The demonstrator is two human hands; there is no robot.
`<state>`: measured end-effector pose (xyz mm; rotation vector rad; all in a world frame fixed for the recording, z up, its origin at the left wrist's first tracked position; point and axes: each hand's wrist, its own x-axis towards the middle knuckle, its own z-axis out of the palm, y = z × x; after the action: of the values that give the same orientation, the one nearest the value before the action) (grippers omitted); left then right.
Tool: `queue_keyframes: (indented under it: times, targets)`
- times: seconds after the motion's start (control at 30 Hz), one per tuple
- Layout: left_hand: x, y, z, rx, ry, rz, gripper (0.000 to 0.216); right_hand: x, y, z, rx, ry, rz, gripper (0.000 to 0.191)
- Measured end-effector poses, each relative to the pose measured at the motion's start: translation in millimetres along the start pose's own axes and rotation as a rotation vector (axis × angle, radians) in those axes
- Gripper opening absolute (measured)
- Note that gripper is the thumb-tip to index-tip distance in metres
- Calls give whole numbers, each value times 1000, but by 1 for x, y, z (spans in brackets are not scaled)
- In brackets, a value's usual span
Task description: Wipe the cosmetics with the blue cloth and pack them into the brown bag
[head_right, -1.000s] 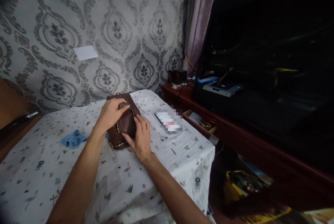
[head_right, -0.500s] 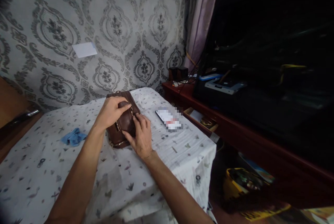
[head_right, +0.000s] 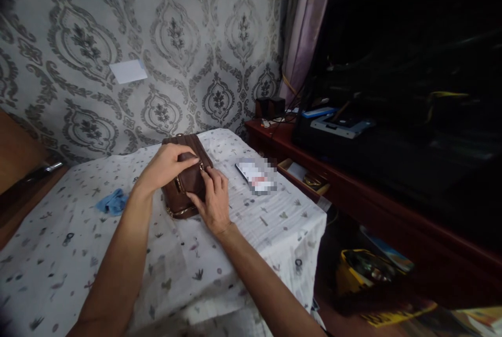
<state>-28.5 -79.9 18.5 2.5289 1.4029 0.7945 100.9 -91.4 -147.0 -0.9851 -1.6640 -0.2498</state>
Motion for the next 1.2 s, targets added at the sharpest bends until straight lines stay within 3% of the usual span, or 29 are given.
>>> queue_keyframes:
  times: [0.13,0.23,0.37,0.53,0.83,1.2]
  targets:
    - [-10,-3,-17,142,91,-117,20,-5,-2,3,23,-32,88,64]
    - [-18,-8,-31,266,61,-223,12,-9,-2,7,59,-52,226,72]
    - [-21,-9,-39,317,46,-281,23,-11,-1,9,106,-95,291,75]
    - [-17,-9,-35,300,58,-292,21,-10,3,10,102,-103,259,77]
    - [-11,-34,-18,263,82,-226,11,-6,10,17,97,-55,192,78]
    - [-6,-36,-12,152,80,-215,7,-6,11,12,110,-73,166,78]
